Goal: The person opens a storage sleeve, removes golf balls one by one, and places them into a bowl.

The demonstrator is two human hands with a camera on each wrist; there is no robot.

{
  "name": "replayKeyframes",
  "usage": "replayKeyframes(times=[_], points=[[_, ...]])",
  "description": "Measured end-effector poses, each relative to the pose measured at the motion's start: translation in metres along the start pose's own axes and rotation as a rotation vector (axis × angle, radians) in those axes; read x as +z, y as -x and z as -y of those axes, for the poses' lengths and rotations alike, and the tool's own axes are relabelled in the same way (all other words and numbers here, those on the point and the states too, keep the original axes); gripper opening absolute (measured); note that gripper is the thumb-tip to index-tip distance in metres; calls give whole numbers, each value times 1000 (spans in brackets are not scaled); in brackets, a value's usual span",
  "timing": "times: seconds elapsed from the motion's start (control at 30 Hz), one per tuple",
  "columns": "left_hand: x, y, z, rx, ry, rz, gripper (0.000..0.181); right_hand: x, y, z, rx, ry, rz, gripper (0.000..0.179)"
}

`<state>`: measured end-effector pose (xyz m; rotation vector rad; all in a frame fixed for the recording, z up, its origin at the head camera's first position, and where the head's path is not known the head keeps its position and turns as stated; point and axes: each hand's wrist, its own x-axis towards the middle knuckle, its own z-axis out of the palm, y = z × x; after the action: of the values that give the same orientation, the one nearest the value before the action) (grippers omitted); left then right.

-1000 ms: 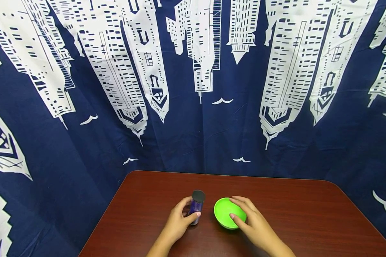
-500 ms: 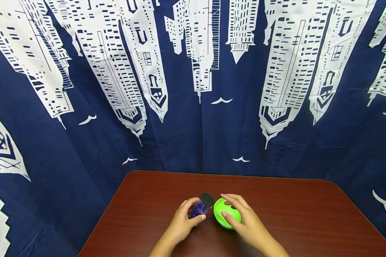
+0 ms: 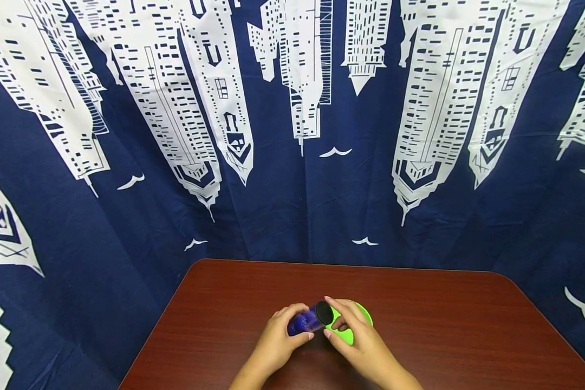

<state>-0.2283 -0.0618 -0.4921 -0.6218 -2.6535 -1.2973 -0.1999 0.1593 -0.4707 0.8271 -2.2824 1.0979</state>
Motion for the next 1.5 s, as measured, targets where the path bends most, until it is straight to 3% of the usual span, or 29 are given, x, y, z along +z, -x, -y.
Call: replayKeyframes(times=[0.2,0.47,0.97,1.37,1.5], points=[[5,0,-5,28,-98,-22,50,1,2,0,-17,58,-43,54],[9,2,-5,72,-146,-70,56,2,3,-2,21,91,-26,48],[4,2,-2,136,-152,-10,55,-5,5,-3,-77,71,57,45],[5,3,1,184,-174,3,54,-11,4,-4,-90,92,75,45],[5,3,0,174,-155,18,54,-12,3,-4,-98,84,67,45]])
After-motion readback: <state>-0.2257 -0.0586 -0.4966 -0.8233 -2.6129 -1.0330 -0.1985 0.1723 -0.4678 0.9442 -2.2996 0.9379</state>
